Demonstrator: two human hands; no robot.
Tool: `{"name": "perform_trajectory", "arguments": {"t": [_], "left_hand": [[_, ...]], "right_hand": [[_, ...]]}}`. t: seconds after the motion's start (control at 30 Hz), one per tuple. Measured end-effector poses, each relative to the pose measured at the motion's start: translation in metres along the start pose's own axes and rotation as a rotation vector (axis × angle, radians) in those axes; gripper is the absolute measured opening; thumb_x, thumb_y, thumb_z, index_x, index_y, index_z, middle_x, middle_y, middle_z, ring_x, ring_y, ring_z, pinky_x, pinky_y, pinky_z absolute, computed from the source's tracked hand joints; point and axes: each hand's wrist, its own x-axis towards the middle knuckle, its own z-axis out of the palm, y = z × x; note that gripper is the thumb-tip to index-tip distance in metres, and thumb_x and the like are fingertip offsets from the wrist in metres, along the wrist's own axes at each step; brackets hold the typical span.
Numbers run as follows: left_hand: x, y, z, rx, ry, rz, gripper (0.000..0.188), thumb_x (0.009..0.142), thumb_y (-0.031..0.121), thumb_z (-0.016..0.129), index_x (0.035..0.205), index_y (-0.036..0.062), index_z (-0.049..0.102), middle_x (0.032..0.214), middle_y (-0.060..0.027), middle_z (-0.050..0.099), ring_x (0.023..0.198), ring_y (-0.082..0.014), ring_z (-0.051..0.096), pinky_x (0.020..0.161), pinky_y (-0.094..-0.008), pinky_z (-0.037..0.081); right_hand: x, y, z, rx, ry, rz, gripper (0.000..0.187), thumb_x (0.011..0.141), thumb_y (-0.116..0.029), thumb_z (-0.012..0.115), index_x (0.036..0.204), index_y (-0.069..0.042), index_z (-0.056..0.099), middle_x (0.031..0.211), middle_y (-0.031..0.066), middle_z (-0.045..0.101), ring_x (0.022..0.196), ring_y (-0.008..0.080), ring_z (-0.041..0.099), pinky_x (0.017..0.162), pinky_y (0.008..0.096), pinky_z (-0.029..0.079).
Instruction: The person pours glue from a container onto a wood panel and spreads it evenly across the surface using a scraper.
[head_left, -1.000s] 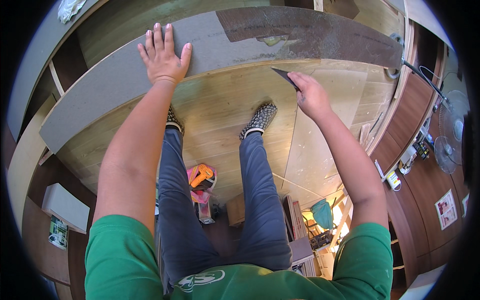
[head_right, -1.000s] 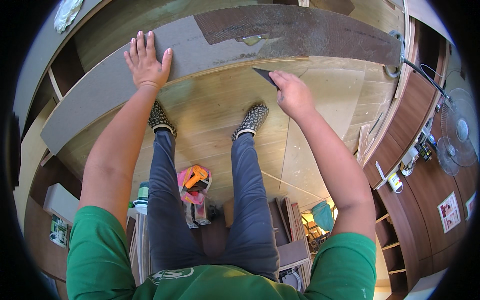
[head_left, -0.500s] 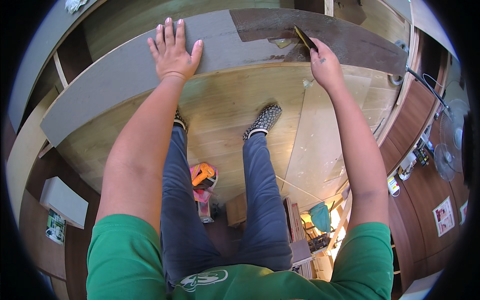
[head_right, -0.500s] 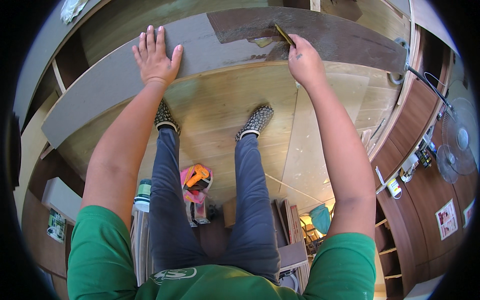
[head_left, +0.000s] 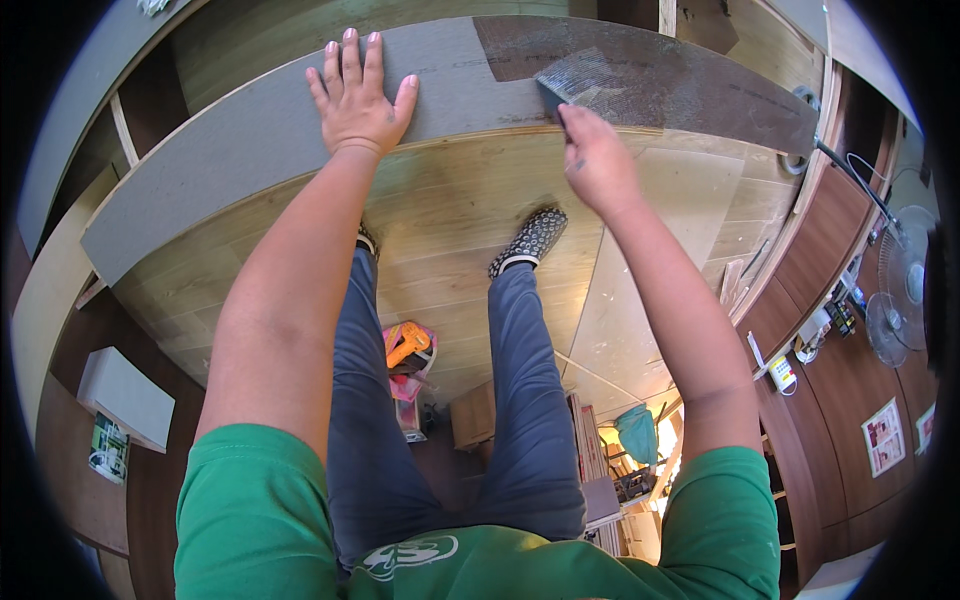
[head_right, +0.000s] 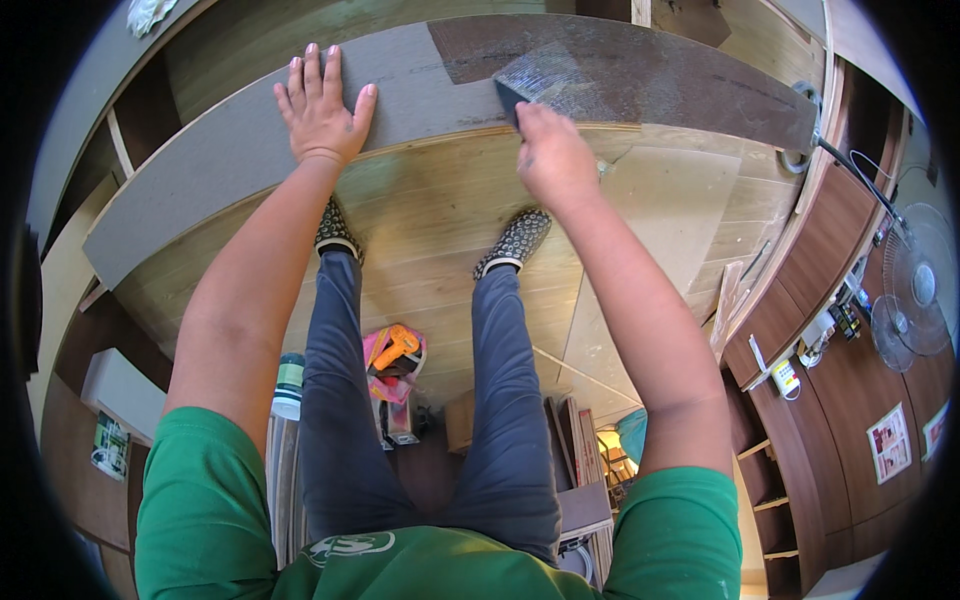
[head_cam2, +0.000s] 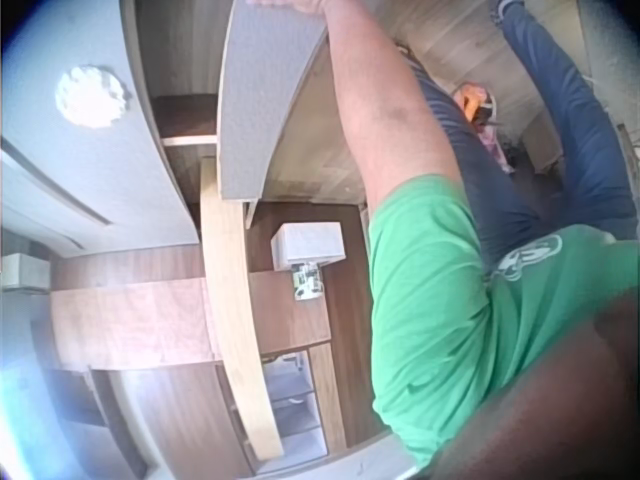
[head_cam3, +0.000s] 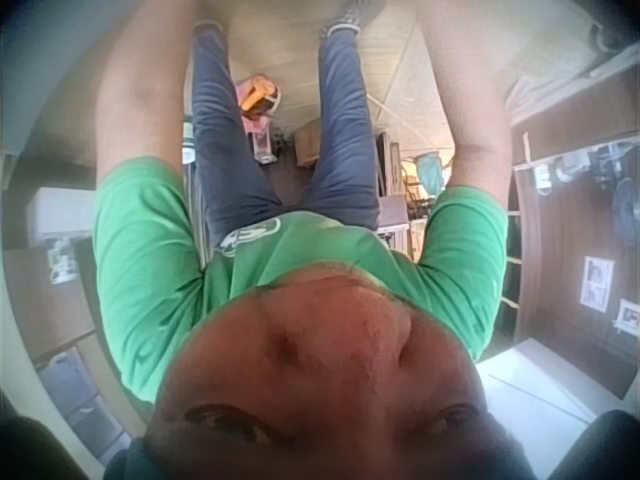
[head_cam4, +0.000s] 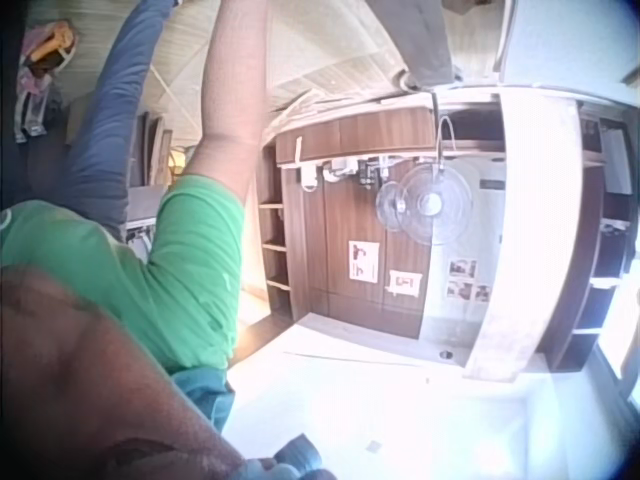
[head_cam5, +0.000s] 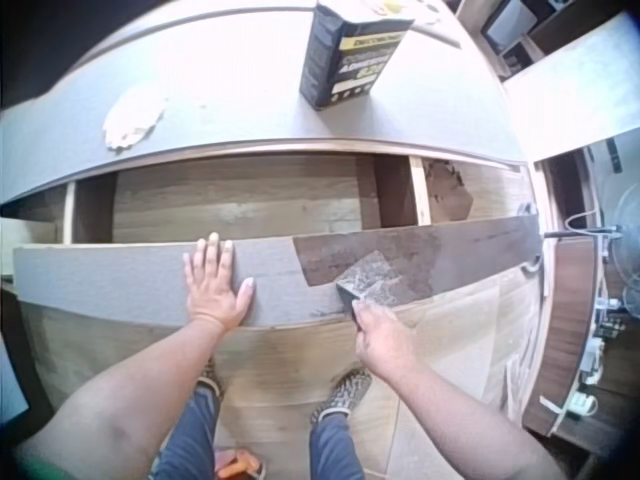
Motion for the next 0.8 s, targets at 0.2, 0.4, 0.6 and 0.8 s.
{"name": "perform_trajectory", "arguments": {"t": [0.2,0.4,0.6,0.8], "left_hand": [[0.000,0.001,-0.001,-0.035,0.005,0.000,0.076,0.094,0.062,0.045,0.157,0.0225,0.030,0.165,-0.0066,0.023,0.153,-0.0279,0.013,0.124,-0.0523,0.003],[0.000,-0.001,-0.001,-0.042,-0.006,-0.010,0.076,0.093,0.063,0.045,0.156,0.0223,0.031,0.164,-0.0059,0.023,0.153,-0.0277,0.013,0.124,-0.0525,0.002],[0.000,0.002,-0.003,-0.046,-0.014,-0.012,0.076,0.093,0.063,0.046,0.156,0.0231,0.030,0.165,-0.0052,0.022,0.153,-0.0272,0.014,0.124,-0.0525,0.002],[0.001,0.000,-0.003,-0.053,-0.033,-0.021,0.075,0.094,0.062,0.044,0.157,0.0241,0.029,0.165,-0.0049,0.021,0.153,-0.0267,0.012,0.124,-0.0526,0.001]], "right_hand": [[-0.031,-0.035,0.005,0.051,-0.161,-0.092,0.041,0.086,-0.005,0.056,0.126,-0.004,0.060,0.127,0.0152,0.064,0.115,0.0339,0.060,0.101,0.0420,0.049],[-0.029,-0.055,-0.030,0.535,-0.127,0.228,0.033,0.097,-0.013,0.052,0.126,-0.002,0.062,0.121,0.0201,0.066,0.111,0.0385,0.063,0.095,0.0417,0.050],[0.020,-0.045,-0.028,0.400,0.087,0.139,0.032,0.100,-0.015,0.051,0.126,-0.001,0.061,0.120,0.0238,0.065,0.112,0.0392,0.062,0.097,0.0412,0.049],[0.036,-0.042,-0.017,0.211,0.131,0.136,0.031,0.099,-0.015,0.051,0.124,-0.001,0.062,0.121,0.0211,0.065,0.112,0.0388,0.061,0.096,0.0431,0.050]]}}
